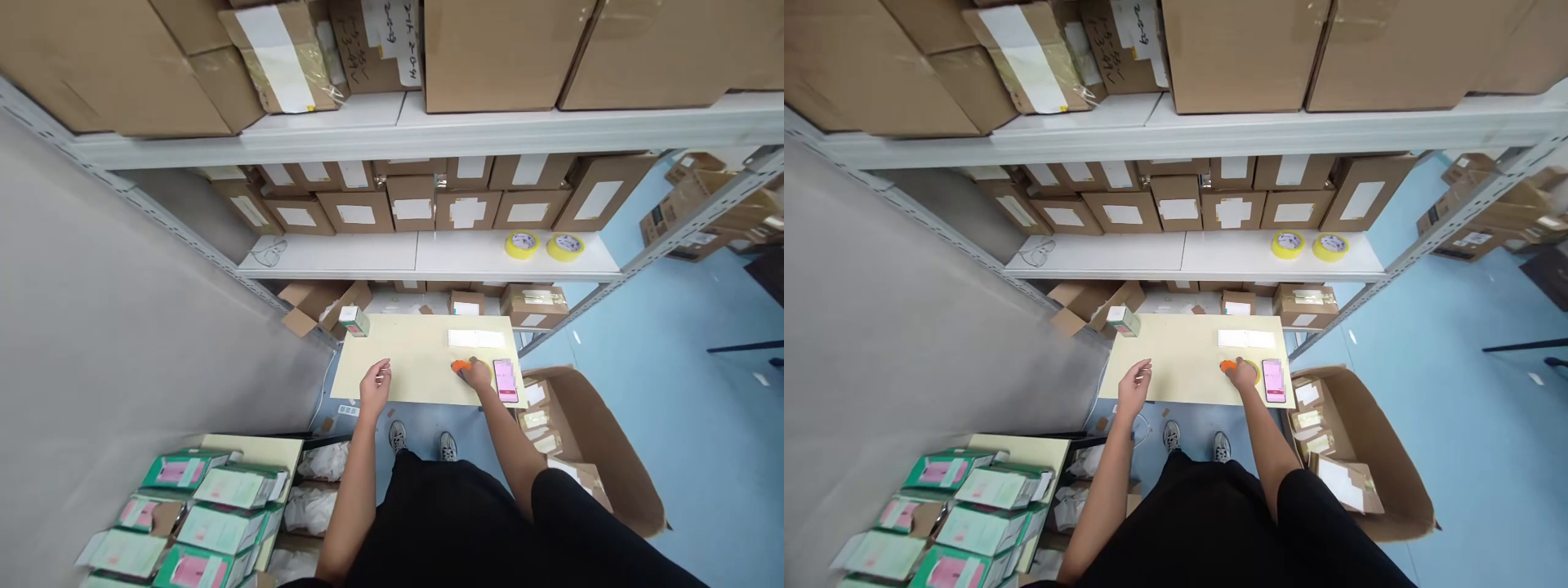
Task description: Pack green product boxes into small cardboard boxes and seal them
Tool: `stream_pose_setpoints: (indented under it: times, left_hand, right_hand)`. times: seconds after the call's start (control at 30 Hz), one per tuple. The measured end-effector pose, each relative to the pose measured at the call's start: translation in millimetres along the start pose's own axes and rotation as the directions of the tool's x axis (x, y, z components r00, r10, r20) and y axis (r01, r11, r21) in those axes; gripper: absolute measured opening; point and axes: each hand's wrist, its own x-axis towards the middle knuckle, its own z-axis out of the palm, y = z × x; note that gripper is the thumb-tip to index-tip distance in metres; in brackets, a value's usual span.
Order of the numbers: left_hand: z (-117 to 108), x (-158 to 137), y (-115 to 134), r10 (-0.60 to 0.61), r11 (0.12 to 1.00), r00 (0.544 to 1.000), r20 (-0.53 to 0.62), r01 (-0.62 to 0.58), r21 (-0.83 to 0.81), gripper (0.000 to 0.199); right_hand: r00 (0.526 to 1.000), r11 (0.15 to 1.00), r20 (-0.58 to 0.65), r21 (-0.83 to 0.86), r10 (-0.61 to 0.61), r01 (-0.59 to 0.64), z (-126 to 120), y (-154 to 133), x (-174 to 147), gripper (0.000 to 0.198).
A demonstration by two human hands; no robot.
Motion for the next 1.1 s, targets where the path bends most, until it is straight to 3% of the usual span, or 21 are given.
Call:
stream_pose_setpoints:
  times: [0.2,0.37,0.67,0.8,0.97,1.1]
  left_hand:
    - [11.8,-21.3,11.4,0.068,0.997,0.996,-0.049,-0.066,0.034,0.035]
    - [-8.1,-49.9,6.3,0.071,0.992,0.985,-0.156,-0.053,0.118,0.034]
    - [-90.8,-101.9,-15.7,0.060,0.986,0.894,-0.443,0.017,0.167,0.036]
    - [-128.1,-129.8,-21.3,0.050,0.988,0.861,-0.506,0.033,0.154,0.040]
    - [-173.1,-179.0,-39.2,0.002,0.994,0.817,-0.576,0.064,0.094,0.042]
    - [-212.9,-234.2,-63.7,-0.034,0.996,0.757,-0.652,0.078,0.039,0.041]
  right_hand:
    - [0.964,0.947,-0.074,0.183,-0.254,0.264,-32.5,-48.7,2.8,0.051]
    - [0.892,0.843,-0.122,0.292,-0.436,0.452,-32.5,-94.9,-5.4,0.053]
    - [0.723,0.668,-0.044,0.349,-0.689,0.658,8.4,-175.3,-51.1,0.056]
    - [0.658,0.605,-0.009,0.384,-0.753,0.698,28.2,-207.1,-83.5,0.055]
    - [0.575,0.543,0.057,0.416,-0.816,0.730,60.0,-243.0,-144.0,0.056]
    - [0.458,0.446,0.086,0.437,-0.885,0.781,92.7,-271.2,-207.7,0.055]
